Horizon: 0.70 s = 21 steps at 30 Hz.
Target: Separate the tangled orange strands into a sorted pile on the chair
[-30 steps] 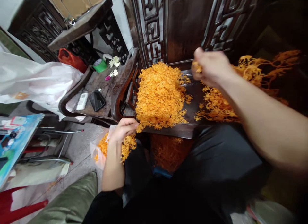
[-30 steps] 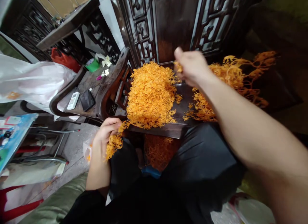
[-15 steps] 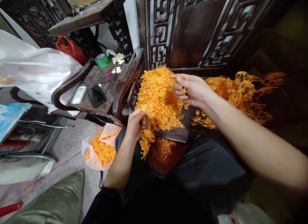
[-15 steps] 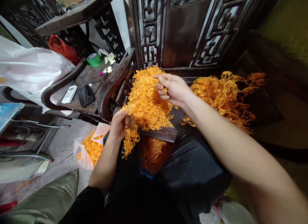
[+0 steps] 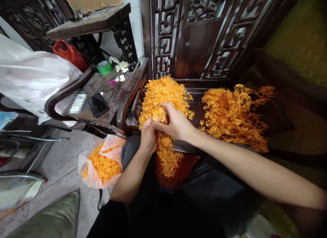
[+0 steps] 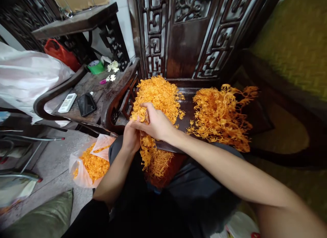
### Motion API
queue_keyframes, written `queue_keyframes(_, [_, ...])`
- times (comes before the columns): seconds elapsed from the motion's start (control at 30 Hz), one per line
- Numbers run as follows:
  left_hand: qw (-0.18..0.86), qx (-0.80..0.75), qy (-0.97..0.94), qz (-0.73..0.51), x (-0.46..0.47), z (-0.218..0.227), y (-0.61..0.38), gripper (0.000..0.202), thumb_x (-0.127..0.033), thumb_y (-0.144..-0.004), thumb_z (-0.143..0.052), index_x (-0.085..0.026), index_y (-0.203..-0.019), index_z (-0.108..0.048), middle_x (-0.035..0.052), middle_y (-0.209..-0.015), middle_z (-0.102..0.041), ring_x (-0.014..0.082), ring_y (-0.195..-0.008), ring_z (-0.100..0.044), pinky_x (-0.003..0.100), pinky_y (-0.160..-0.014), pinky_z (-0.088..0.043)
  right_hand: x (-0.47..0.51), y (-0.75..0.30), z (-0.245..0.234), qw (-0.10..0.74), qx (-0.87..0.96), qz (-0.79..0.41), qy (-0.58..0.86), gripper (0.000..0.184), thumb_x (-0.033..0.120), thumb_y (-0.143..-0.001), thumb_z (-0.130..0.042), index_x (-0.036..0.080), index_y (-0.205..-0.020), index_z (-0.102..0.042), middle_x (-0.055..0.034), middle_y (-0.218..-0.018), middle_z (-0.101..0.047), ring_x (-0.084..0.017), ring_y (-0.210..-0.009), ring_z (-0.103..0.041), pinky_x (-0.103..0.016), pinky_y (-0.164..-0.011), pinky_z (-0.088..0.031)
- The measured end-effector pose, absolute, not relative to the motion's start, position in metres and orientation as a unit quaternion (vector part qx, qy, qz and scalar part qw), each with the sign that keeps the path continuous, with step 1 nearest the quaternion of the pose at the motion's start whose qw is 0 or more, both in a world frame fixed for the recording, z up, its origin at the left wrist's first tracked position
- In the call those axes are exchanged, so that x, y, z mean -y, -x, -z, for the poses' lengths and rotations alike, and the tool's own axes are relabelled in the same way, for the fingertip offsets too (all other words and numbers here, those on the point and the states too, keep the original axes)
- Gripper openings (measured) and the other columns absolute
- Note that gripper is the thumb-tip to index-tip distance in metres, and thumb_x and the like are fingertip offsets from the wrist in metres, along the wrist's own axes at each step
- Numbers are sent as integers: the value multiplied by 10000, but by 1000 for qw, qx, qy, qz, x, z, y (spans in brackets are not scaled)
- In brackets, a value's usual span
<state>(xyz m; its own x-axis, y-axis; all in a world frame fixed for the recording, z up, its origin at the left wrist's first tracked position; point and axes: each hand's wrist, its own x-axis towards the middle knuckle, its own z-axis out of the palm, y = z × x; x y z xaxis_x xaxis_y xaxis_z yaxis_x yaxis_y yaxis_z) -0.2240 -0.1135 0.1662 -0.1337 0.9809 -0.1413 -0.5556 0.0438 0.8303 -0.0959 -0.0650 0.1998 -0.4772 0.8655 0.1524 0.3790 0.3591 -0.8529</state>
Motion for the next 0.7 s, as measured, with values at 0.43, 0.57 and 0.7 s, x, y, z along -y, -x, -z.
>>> queue_keyframes(0.43, [708, -325, -317, -541, 125, -181, 229, 307, -451, -872, -685, -188, -764, -569, -39, -562, -492, 86, -432, -428, 240, -460, -345, 76, 79, -217, 382, 747, -354, 414, 416, 616, -1054, -393, 255, -850, -431, 8, -704, -529, -170, -643, -492, -345, -653, -352])
queue_keyframes(0.57, [655, -374, -382, -534, 117, -183, 235, 383, -546, -882, -706, -179, -978, -651, 1, -719, -654, 131, -589, -617, 259, -594, -492, 82, 74, -225, 363, 762, -366, 391, 455, 609, -1063, -368, 248, -788, -400, 17, -659, -486, -162, -622, -457, -335, -644, -333])
queue_keyframes(0.7, [568, -392, -472, -549, 108, -193, 228, 414, -487, -815, -833, -178, -1031, -661, -2, -796, -685, 110, -677, -645, 241, -687, -534, 88, 63, -231, 346, 784, -315, 409, 429, 578, -1070, -364, 241, -808, -404, 2, -695, -497, -167, -634, -472, -335, -649, -310])
